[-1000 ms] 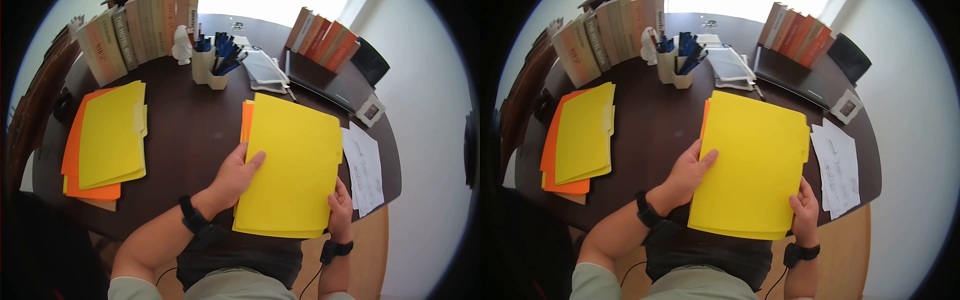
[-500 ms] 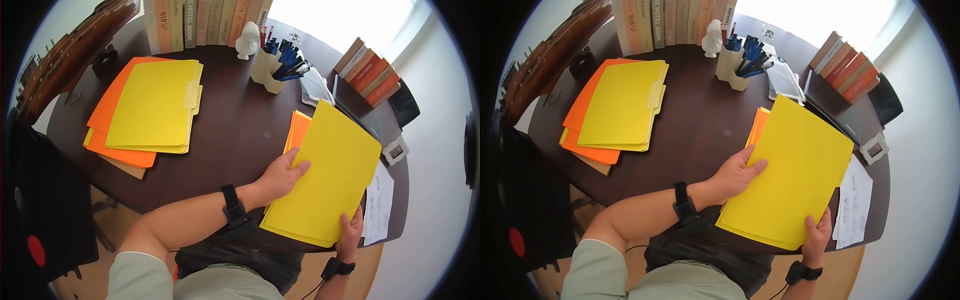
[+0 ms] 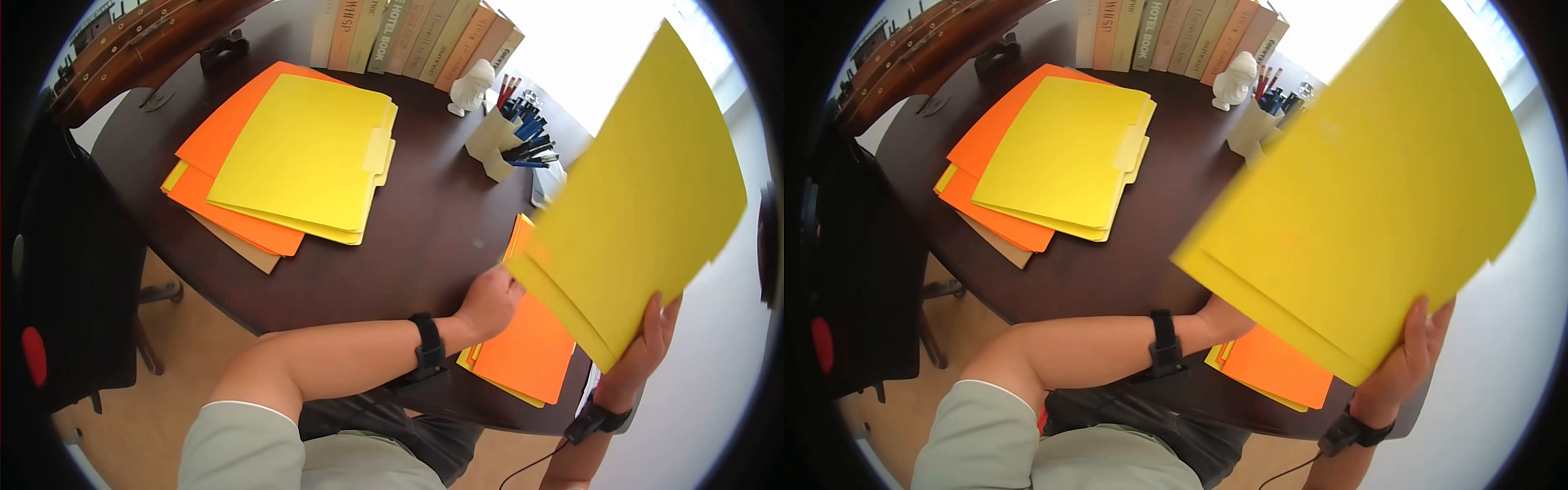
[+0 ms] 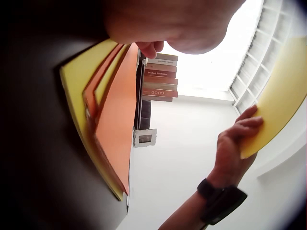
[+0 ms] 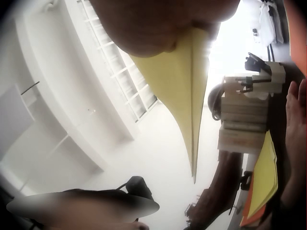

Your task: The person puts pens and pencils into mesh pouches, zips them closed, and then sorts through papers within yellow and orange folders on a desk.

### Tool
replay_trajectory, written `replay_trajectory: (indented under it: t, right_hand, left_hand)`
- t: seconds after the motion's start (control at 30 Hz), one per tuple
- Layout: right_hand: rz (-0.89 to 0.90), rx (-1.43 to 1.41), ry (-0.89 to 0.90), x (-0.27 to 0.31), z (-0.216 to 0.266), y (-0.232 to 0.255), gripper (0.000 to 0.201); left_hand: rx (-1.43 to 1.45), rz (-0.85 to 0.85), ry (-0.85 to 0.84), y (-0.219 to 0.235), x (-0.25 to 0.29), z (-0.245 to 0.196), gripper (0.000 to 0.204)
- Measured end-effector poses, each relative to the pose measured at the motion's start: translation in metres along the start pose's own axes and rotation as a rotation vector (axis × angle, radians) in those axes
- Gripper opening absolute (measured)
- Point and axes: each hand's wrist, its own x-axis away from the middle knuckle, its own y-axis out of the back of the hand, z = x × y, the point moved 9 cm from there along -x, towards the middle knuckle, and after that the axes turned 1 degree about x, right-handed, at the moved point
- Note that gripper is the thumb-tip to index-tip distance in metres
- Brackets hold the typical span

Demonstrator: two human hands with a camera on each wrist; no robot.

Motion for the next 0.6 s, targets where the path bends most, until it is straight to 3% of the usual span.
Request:
replay_trajectory:
  t: [0.2, 0.27, 0.3, 0.33, 0.37, 0.43, 0.5, 0.57, 0.6]
  right_hand:
    - [0.269, -0.112, -0.093, -0.014, -0.029, -0.143, 0.040]
    - [0.359, -0.043, -0.161, -0.013, -0.050, -0.180, 0.039]
    - [0.370, -0.137, -0.268, -0.014, -0.077, -0.196, 0.043]
    - [0.378, -0.216, -0.368, -0.005, -0.086, -0.214, 0.050]
    - [0.429, -0.072, -0.426, -0.002, -0.101, -0.214, 0.057]
    - [0.542, 0.207, -0.482, 0.004, -0.124, -0.211, 0.071]
    - [0.555, 0.293, -0.325, 0.004, -0.120, -0.195, 0.066]
    - [0.552, 0.359, -0.201, -0.003, -0.125, -0.163, 0.059]
    - [0.496, 0.346, -0.202, -0.008, -0.123, -0.143, 0.053]
  left_hand:
    - [-0.158, -0.082, -0.200, -0.004, 0.000, -0.002, 0.025]
    - [0.094, -0.039, -0.025, -0.002, 0.000, 0.010, 0.026]
    - [0.220, -0.017, 0.062, -0.002, 0.002, 0.011, 0.027]
    - [0.246, 0.019, 0.037, 0.000, 0.002, -0.001, 0.027]
    - [0.274, 0.055, 0.014, 0.001, 0.003, -0.012, 0.027]
    - [0.414, 0.057, 0.016, -0.012, -0.002, 0.016, 0.025]
    - [0.554, 0.047, 0.017, -0.018, -0.007, 0.038, 0.024]
    - [0.318, 0.046, 0.031, -0.018, -0.006, 0.042, 0.024]
    - [0.014, 0.053, 0.045, -0.007, -0.005, 0.019, 0.024]
